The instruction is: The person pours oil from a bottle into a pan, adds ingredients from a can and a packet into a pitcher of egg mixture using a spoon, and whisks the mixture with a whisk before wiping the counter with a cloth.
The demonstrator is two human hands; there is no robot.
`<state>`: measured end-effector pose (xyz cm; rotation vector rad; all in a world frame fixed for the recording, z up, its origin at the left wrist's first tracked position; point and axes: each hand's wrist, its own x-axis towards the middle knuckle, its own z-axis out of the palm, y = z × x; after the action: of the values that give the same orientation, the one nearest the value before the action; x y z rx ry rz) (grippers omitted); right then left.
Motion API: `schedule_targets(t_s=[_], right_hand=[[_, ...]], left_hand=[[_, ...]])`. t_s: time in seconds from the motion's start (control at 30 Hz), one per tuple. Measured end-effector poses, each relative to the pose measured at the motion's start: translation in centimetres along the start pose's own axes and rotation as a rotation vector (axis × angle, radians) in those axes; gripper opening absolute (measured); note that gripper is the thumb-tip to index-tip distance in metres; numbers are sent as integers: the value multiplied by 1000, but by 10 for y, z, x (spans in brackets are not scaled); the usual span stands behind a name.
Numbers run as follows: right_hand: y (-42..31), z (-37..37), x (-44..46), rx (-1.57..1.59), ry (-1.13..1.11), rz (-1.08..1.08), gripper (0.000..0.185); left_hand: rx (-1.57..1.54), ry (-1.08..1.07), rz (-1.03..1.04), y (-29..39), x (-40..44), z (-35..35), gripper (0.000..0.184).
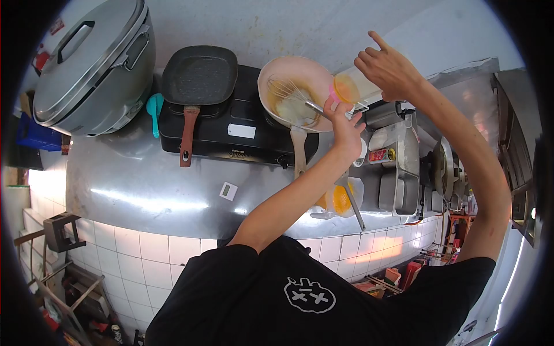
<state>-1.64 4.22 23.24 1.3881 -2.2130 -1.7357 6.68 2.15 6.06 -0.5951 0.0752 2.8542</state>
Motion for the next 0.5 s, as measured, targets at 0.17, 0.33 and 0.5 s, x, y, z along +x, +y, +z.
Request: schedule_targets(t_s=[0.17, 0.33, 0.5], right_hand=[[-2, 0, -13, -23, -54, -28, 59], [-2, 2, -22, -33, -71, -8, 63], [-3, 7, -25, -38, -110, -4, 59]], left_hand=[[-59, -23, -23, -14, -11, 1, 79], [-77, -46, -26, -19, -15, 2, 84], [-92, -42, -53, -26, -9, -1, 84]])
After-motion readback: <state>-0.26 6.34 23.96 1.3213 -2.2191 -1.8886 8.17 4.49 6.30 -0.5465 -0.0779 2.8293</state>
